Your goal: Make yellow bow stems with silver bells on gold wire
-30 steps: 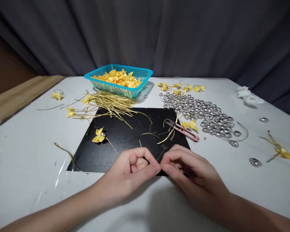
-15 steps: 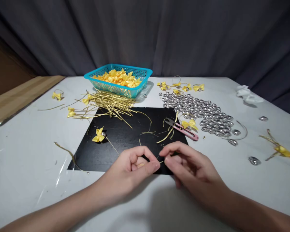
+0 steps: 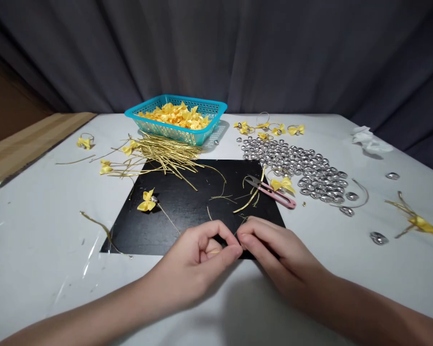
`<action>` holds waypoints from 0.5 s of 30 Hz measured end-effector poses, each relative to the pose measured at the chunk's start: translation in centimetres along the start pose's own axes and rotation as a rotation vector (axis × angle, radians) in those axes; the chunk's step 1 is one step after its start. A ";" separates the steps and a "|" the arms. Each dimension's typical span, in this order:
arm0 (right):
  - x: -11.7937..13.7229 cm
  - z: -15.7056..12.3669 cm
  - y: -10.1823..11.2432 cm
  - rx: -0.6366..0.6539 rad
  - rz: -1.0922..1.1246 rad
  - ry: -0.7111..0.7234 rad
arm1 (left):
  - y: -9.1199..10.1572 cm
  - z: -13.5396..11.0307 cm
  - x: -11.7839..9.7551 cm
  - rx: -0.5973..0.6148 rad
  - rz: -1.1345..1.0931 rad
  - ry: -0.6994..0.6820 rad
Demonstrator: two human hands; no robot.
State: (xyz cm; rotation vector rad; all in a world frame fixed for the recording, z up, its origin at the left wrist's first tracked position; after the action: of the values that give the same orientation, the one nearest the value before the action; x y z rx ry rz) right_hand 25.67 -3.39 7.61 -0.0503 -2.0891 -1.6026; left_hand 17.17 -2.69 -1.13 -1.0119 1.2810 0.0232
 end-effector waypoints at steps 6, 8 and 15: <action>-0.5 1.0 1.9 -0.098 -0.213 0.136 | 0.5 -0.2 -0.5 -0.072 -0.051 -0.046; -0.5 1.0 1.7 -0.037 -0.277 0.194 | 0.8 -0.2 -0.7 -0.098 -0.048 -0.068; 2.0 -0.9 -1.4 0.290 -0.425 0.256 | 2.0 0.1 -1.0 -0.179 -0.033 -0.116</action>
State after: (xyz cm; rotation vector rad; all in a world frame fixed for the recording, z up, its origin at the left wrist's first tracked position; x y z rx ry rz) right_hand 23.75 -5.20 7.30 0.7024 -2.1962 -1.4133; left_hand 15.83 -0.97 -1.55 -1.1677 1.1714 0.1715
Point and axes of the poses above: each hand's wrist, its own z-axis towards the middle knuckle, its own y-axis out of the back of the hand, x = y × z, the point moved 6 cm from there along z, towards the middle knuckle, and after that the axes turned 4 degrees about y, right-handed, at the moved point
